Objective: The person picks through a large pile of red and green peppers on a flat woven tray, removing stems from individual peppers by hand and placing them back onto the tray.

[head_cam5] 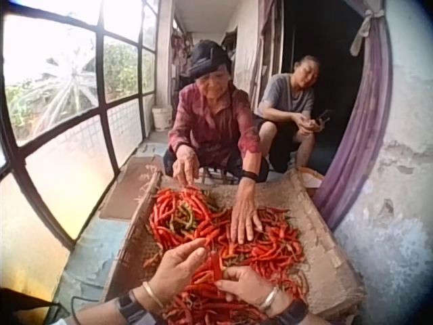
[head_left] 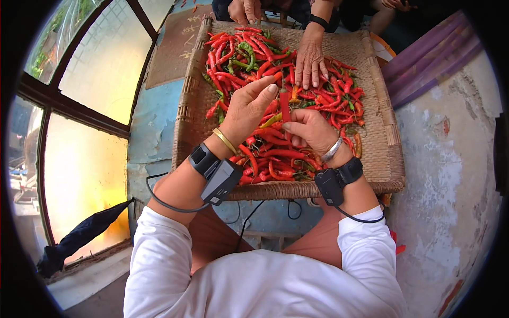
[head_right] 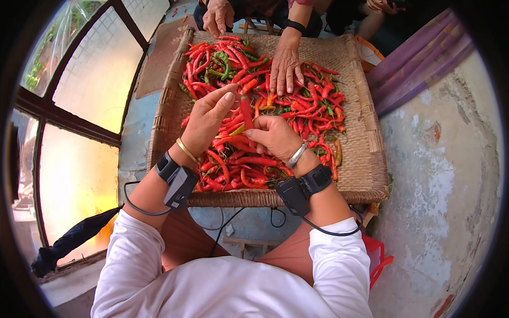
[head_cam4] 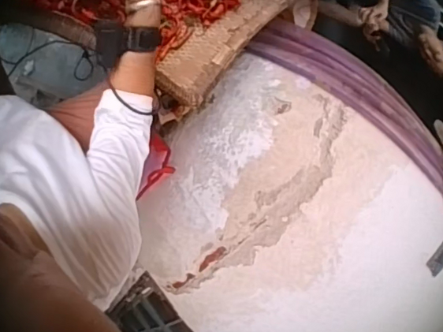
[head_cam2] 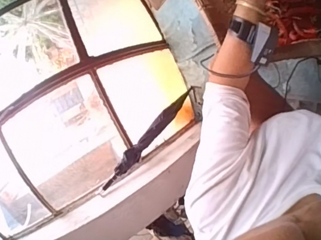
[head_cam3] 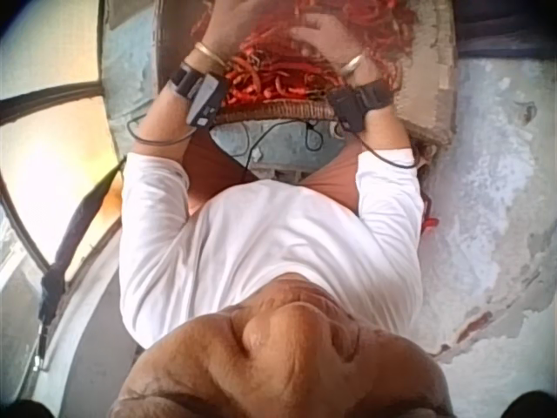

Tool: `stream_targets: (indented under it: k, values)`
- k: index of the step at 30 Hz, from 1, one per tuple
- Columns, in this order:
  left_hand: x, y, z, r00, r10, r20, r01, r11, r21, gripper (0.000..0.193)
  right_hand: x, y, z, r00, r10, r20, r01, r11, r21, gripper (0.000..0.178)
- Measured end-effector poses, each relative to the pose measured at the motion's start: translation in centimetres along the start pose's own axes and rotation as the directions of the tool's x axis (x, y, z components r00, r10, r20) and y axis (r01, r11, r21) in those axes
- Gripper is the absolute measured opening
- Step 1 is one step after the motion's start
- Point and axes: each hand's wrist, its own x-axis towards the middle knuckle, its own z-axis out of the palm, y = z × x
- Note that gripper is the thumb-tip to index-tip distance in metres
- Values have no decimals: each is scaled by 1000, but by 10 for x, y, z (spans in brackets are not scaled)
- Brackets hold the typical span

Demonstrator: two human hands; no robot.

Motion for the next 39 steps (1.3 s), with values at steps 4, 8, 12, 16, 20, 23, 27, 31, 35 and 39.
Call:
stream_targets:
  k: [4, 8, 12, 16, 20, 23, 27, 31, 35, 39]
  values:
    - [2, -13, -16, 962, -23, 271, -200, 614, 764, 28, 1, -5, -30, 923, -64, -378, 276, 795, 540, 30]
    - [-7, -29, -19, 877, -42, 478, -460, 213, 862, 22, 1, 1, -29, 949, 68, -308, 103, 857, 505, 37]
    - [-5, -27, -19, 868, -135, 477, -471, 78, 879, 14, 7, 6, -12, 988, 8, -154, -15, 999, -41, 31]
    - [-3, -17, -17, 897, -74, 436, -412, 217, 885, 12, 13, 18, -7, 979, -178, -99, 126, 912, -391, 27]
    - [-2, -8, -18, 918, 28, 396, -333, 596, 731, 16, 6, 8, 4, 995, -97, -25, 93, 988, -127, 23]
    - [-2, -2, -14, 973, 8, 232, -180, 658, 732, 21, 4, 1, -7, 999, 35, -35, -40, 988, -146, 22]
    - [1, -4, -17, 970, -30, 241, -202, 455, 868, 24, 1, 2, -44, 940, -37, -340, 108, 975, 194, 30]
    - [-2, -30, -22, 909, 34, 415, -412, 220, 884, 21, 3, 4, -50, 863, 98, -495, 321, 651, 688, 33]
    - [-3, -37, -19, 903, 29, 428, -427, 137, 894, 19, 10, 16, -42, 922, 73, -381, 164, 816, 554, 38]
    - [3, -14, -18, 950, 49, 307, -304, 353, 885, 17, 19, 28, -32, 889, -187, -417, 169, 982, -80, 39]
